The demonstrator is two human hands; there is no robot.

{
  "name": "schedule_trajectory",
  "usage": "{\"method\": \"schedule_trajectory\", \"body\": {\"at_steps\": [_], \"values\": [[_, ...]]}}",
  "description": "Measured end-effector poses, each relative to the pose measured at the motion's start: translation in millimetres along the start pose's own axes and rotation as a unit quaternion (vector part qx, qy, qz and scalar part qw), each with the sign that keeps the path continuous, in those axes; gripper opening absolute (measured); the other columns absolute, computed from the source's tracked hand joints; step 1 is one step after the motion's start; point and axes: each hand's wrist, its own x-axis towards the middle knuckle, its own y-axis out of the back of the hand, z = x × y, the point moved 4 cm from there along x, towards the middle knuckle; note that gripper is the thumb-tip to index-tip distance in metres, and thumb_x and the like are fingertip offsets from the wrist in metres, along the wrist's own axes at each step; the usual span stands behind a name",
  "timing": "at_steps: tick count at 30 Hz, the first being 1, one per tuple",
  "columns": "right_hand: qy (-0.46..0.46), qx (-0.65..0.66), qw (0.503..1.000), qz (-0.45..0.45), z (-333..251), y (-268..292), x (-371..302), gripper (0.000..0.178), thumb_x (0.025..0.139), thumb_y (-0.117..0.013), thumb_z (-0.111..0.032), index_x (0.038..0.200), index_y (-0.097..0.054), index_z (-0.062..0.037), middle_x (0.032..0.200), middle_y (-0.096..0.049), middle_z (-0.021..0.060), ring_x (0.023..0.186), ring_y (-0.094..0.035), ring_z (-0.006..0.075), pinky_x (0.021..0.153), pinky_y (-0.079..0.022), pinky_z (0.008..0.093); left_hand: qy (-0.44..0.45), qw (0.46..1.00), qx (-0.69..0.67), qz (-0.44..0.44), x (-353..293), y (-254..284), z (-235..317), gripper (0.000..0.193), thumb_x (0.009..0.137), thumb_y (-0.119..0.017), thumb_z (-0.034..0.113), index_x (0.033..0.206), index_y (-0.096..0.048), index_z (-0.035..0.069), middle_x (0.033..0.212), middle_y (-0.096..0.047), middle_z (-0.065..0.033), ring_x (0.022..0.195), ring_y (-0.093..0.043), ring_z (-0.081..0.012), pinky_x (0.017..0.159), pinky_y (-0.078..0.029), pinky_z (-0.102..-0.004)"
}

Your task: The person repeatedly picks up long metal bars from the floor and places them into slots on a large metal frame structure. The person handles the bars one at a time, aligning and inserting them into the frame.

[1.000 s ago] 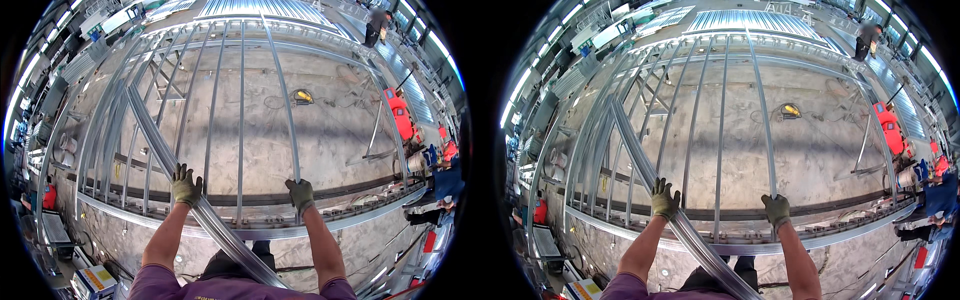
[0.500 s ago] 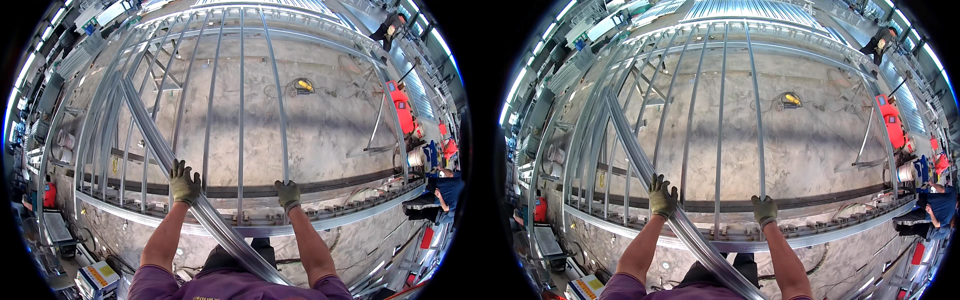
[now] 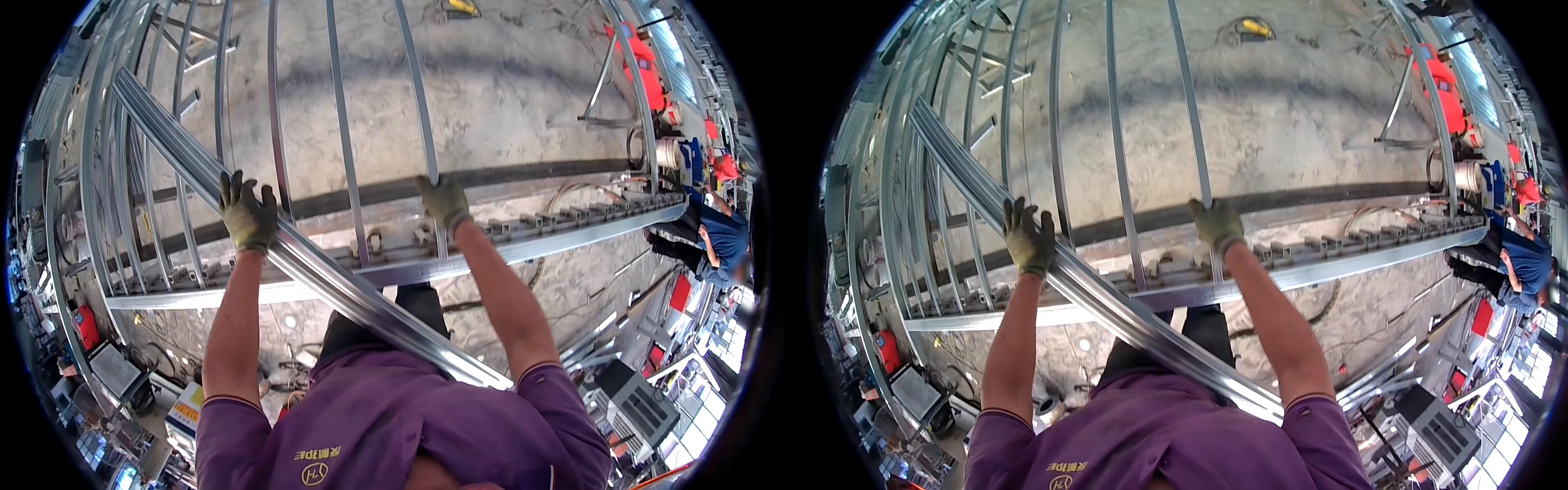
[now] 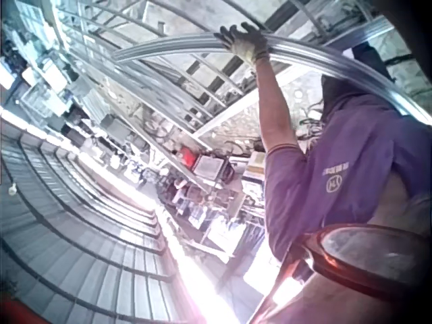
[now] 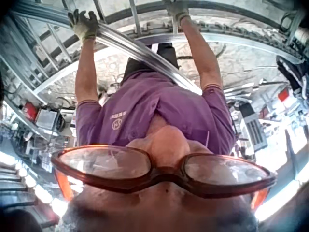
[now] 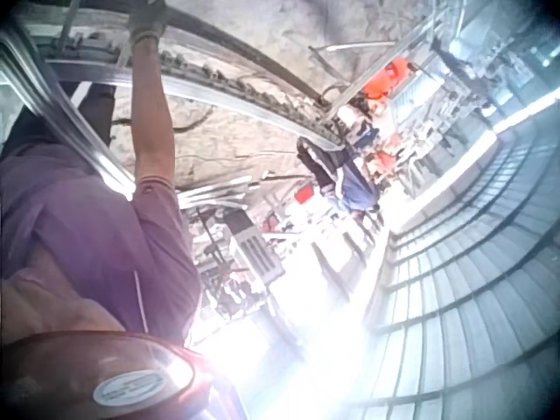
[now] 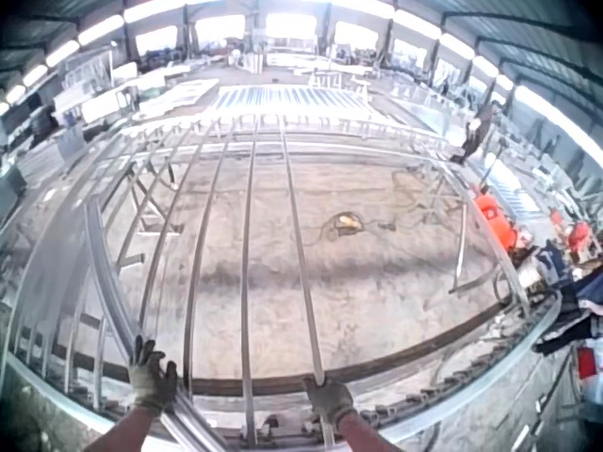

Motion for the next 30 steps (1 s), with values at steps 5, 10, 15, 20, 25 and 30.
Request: {"method": "schedule_trajectory", "body": {"at_steps": [5, 10, 15, 20, 25, 30], "values": [[0.02, -0.139, 0.989, -0.046, -19, 19, 7, 0.068, 0.096, -0.056, -0.064, 0.115, -0.072, -0.0004, 0.111, -0.075, 0.0235, 0.11, -0.071, 0.0396, 0.098, -0.054, 0.0458, -0.002, 1.0, 0.0, -0.011, 0, -3, -4, 0.027, 0.092, -0.07, 0.027, 0.109, -0.071, 0.006, 0.144, -0.061, -0.0167, 0.149, -0.039, -0.0429, 0.121, -0.035, -0.0532], [0.023, -0.195, 0.979, -0.062, -40, 20, -1, 0.068, 0.098, -0.051, -0.064, 0.119, -0.07, -0.0026, 0.117, -0.074, 0.022, 0.114, -0.07, 0.0381, 0.101, -0.053, 0.0462, 0.004, 1.0, 0.014, -0.026, 3, 1, -1, 0.027, 0.093, -0.07, 0.027, 0.109, -0.071, 0.006, 0.144, -0.061, -0.0178, 0.15, -0.038, -0.0431, 0.122, -0.034, -0.0533], [0.035, -0.215, 0.975, -0.041, -33, 7, 3, 0.067, 0.099, -0.047, -0.065, 0.118, -0.069, -0.0041, 0.118, -0.074, 0.0208, 0.115, -0.069, 0.0384, 0.101, -0.053, 0.0474, -0.008, 1.0, 0.016, -0.017, 2, -2, -4, 0.027, 0.093, -0.07, 0.027, 0.109, -0.071, 0.005, 0.144, -0.06, -0.0176, 0.15, -0.038, -0.0429, 0.122, -0.034, -0.0532], [0.034, -0.218, 0.975, -0.031, -39, 11, -5, 0.066, 0.1, -0.047, -0.064, 0.121, -0.068, -0.0049, 0.119, -0.074, 0.0207, 0.116, -0.069, 0.0387, 0.101, -0.053, 0.0481, -0.003, 1.0, 0.017, -0.022, 0, -4, -8, 0.028, 0.093, -0.07, 0.028, 0.11, -0.071, 0.006, 0.145, -0.06, -0.0169, 0.15, -0.038, -0.0421, 0.122, -0.033, -0.0522], [0.007, -0.226, 0.974, -0.006, -36, 18, -8, 0.068, 0.097, -0.05, -0.066, 0.124, -0.066, -0.0058, 0.119, -0.074, 0.0208, 0.117, -0.068, 0.0392, 0.101, -0.053, 0.0495, 0.005, 0.999, 0.021, -0.025, 1, -5, -8, 0.029, 0.093, -0.069, 0.03, 0.11, -0.072, 0.007, 0.145, -0.06, -0.0156, 0.15, -0.038, -0.0418, 0.122, -0.033, -0.0514], [0.064, -0.187, 0.976, 0.088, -27, 35, -41, 0.063, 0.094, -0.063, -0.061, 0.122, -0.066, -0.0041, 0.117, -0.074, 0.0211, 0.111, -0.07, 0.0407, 0.097, -0.055, 0.0485, 0.01, 0.999, 0.016, -0.029, 3, -6, -7, 0.031, 0.093, -0.069, 0.032, 0.112, -0.072, 0.007, 0.145, -0.06, -0.0159, 0.151, -0.037, -0.042, 0.122, -0.032, -0.0518]]}}
